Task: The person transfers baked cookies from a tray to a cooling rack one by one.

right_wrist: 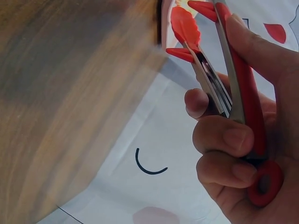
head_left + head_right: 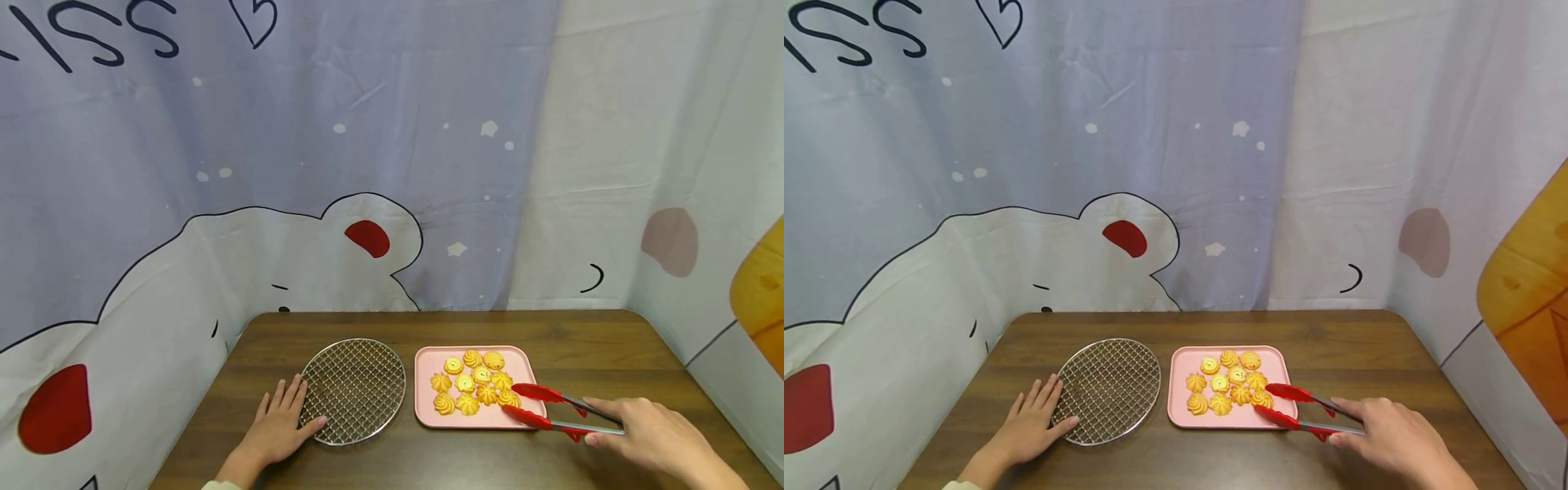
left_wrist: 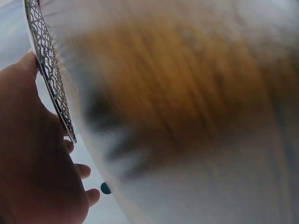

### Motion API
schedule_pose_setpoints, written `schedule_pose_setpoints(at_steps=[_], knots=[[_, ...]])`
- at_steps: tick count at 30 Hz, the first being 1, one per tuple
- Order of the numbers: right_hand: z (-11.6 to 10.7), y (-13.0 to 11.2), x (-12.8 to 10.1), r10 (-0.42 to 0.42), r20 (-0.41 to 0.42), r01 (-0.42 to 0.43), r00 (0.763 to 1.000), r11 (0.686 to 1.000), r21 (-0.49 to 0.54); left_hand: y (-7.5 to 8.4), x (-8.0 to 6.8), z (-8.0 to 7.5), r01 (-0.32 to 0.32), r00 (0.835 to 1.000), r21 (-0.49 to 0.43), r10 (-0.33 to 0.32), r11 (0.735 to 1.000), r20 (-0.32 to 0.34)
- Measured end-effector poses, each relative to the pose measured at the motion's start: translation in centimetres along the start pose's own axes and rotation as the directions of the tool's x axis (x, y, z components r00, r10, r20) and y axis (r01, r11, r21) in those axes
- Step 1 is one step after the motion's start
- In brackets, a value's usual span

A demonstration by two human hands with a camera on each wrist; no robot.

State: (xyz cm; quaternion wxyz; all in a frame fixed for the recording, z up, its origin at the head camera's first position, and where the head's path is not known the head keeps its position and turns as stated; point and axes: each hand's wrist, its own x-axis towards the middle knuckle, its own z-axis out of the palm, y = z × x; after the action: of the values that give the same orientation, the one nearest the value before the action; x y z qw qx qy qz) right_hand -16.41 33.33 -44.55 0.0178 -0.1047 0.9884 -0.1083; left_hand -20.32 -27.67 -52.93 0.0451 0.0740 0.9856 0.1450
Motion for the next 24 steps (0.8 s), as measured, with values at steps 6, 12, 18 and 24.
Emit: schedule_pose_setpoints(at_steps=[6,12,18,24], knots=[[-0.3,0.0,0.5,0.005,0.027,-0.004,1.000,1.000,-0.018,-0.2,0.0,0.3,-0.004,1.000,-0.007,0.004,1.000,-0.013],[-0.7,-0.2,0.8,0.011,0.050,-0.010,0.999,1.000,-0.014,-0.2,0.1,0.3,0.000,1.000,-0.004,0.000,1.000,-0.008],[-1.3,-0.6,1.2,0.019,0.071,-0.018,0.997,1.000,-0.019,0.0,-0.1,0.1,0.009,1.000,-0.002,-0.009,1.000,0.016],[-1.5,-0.8,1.2,0.008,0.048,-0.006,0.999,0.999,-0.040,0.0,-0.1,0.0,0.005,1.000,0.002,-0.005,1.000,0.011]])
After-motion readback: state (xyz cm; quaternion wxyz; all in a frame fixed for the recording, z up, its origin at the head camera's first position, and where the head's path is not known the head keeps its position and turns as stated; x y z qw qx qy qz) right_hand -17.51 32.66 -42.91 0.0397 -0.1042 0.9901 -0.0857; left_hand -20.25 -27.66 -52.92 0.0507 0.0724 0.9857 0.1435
